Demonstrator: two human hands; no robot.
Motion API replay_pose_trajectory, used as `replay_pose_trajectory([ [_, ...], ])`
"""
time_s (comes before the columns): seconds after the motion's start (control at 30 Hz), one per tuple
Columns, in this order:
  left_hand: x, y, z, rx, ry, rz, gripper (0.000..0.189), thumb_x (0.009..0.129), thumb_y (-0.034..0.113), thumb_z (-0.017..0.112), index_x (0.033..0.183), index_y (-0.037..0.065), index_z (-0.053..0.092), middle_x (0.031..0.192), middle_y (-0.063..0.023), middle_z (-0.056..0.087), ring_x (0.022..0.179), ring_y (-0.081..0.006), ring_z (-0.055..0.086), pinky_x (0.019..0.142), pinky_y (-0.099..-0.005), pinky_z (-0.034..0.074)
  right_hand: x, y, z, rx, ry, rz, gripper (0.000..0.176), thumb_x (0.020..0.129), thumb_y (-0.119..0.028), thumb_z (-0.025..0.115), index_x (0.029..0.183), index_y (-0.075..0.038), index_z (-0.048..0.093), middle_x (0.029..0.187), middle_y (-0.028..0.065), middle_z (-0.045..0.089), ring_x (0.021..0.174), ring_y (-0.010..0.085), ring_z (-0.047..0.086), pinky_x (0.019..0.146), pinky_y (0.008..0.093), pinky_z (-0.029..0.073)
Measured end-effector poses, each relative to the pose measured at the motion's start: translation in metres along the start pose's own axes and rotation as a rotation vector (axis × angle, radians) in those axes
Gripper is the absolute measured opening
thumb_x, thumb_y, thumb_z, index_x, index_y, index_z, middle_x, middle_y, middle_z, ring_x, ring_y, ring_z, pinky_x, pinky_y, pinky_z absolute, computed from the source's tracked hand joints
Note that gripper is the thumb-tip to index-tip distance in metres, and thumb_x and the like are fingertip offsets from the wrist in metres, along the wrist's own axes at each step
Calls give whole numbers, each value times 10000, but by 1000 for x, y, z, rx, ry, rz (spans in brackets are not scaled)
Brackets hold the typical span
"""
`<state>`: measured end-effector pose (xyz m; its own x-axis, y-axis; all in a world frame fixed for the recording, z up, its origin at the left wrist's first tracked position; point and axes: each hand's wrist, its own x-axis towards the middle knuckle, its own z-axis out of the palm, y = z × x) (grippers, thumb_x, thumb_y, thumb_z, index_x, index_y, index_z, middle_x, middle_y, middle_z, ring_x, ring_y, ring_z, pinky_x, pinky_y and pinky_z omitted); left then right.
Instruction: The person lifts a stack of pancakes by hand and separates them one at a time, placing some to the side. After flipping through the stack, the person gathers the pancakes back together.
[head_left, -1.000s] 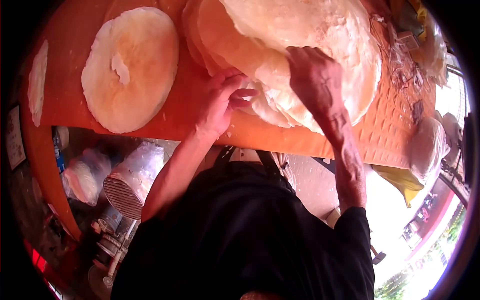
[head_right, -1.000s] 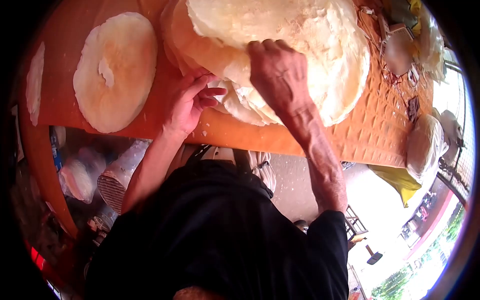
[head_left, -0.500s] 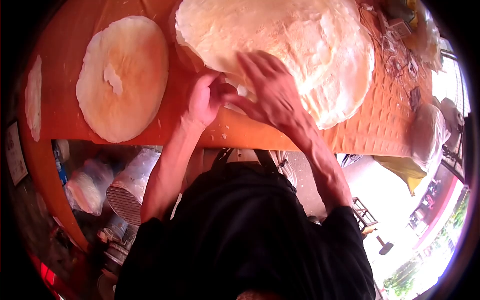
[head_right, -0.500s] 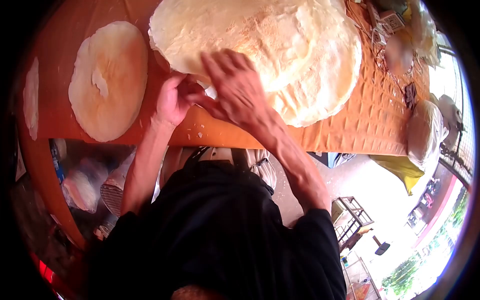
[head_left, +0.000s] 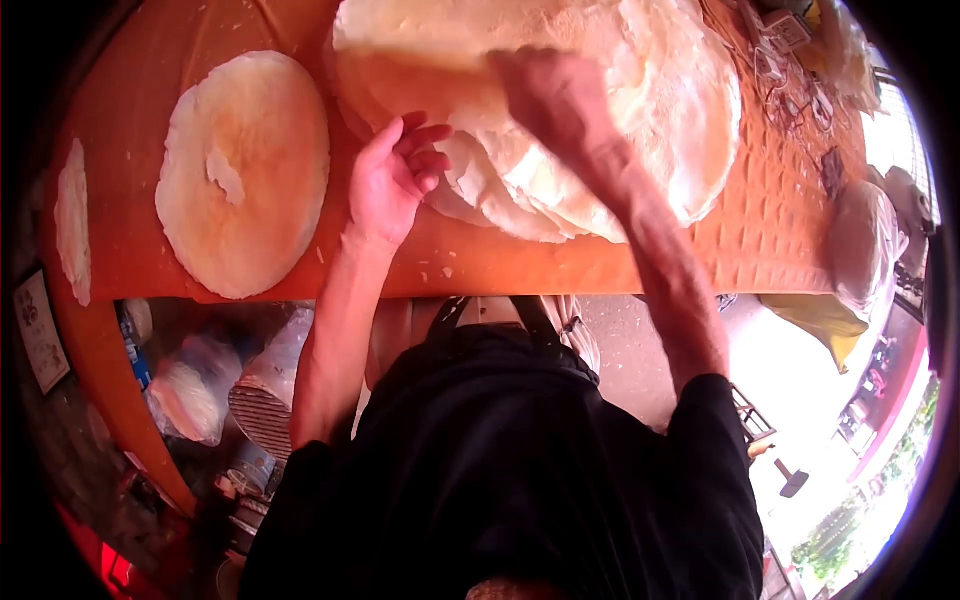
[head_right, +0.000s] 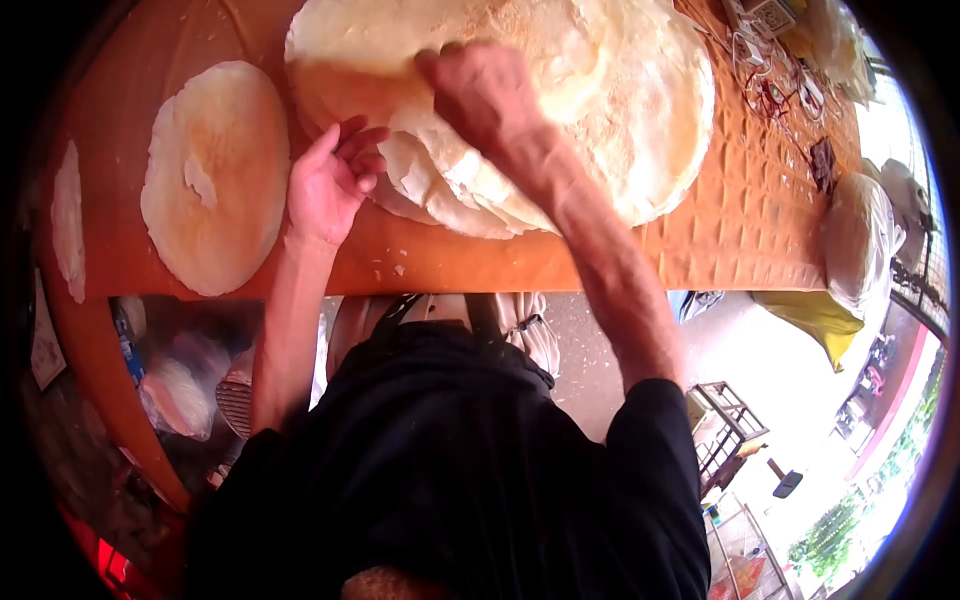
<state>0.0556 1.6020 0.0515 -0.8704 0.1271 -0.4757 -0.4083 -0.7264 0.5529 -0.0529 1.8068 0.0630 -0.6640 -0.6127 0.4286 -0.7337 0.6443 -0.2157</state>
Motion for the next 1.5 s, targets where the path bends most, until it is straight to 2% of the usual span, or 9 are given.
replay_pose_trajectory([
  [0.2, -22, -17, -7, 258, 235, 51, 287, 966, 242, 536, 1192, 66, 546, 1053, -111, 653, 846, -196, 656, 648, -242, 492, 42, -3, -126, -83, 270, -35, 145, 766, 23, 572, 846, -69, 649, 632, 90, 595, 520, 224, 559, 434, 357, 438],
  [0.43, -11, -8, 7, 215, 217, 93, 161, 942, 203, 583, 1002, 53, 589, 890, -88, 667, 788, -214, 689, 583, -255, 525, -18, -29, -30, 9, -208, 69, 205, 756, 43, 565, 882, -64, 687, 669, 108, 624, 552, 218, 586, 436, 350, 446],
  [0.53, 0, -10, 4, 154, 233, 91, 171, 944, 191, 573, 1015, 37, 591, 861, -82, 659, 724, -199, 669, 579, -243, 521, -16, -41, -41, 32, -106, 32, 134, 769, 11, 573, 852, -51, 659, 693, 118, 633, 599, 228, 606, 439, 354, 452],
  [0.67, 9, -14, 7, 141, 156, 37, 211, 949, 182, 486, 983, 19, 615, 819, -94, 656, 613, -161, 628, 466, -220, 421, -13, -61, -19, 57, -172, 41, 121, 770, -43, 609, 889, -20, 611, 813, 143, 668, 717, 278, 637, 553, 379, 510],
  [0.73, 13, -18, -9, 151, 161, 36, 248, 951, 172, 431, 985, 18, 623, 802, -101, 656, 584, -153, 603, 450, -224, 390, -34, -56, -40, 298, -168, 62, 530, 784, -253, 693, 1241, -29, 546, 1122, 170, 623, 1079, 341, 580, 914, 445, 470],
  [0.83, 8, -11, 3, 4, 121, -16, 260, 947, 151, 398, 994, 4, 608, 829, -116, 654, 601, -196, 611, 450, -240, 386, -73, -39, -29, 78, -71, 172, 773, 709, -381, 769, 1350, -54, 487, 1291, 193, 527, 1241, 382, 465, 1042, 500, 379],
  [1.03, 8, 14, 18, -76, -61, 11, 305, 977, 259, 445, 1056, -10, 563, 949, -210, 666, 710, -268, 629, 574, -282, 446, -48, -29, -2, 128, 125, 185, 231, 723, -46, 596, 950, -75, 631, 971, 114, 643, 961, 310, 586, 837, 424, 456],
  [1.13, 3, 19, 11, -95, -65, 63, 442, 978, 407, 459, 1100, -4, 571, 1046, -214, 655, 817, -284, 642, 638, -321, 475, -3, -26, -9, 14, -304, 165, 193, 710, -108, 628, 899, -71, 640, 947, 133, 660, 850, 298, 620, 715, 401, 492],
  [1.5, -10, 28, -16, -17, 87, 469, 556, 956, 395, 532, 1382, 56, 419, 1335, -127, 516, 1259, -301, 469, 1050, -461, 388, 58, 33, -139, 37, -226, 69, 268, 762, -194, 692, 990, -55, 674, 898, 69, 661, 768, 196, 624, 719, 316, 506],
])
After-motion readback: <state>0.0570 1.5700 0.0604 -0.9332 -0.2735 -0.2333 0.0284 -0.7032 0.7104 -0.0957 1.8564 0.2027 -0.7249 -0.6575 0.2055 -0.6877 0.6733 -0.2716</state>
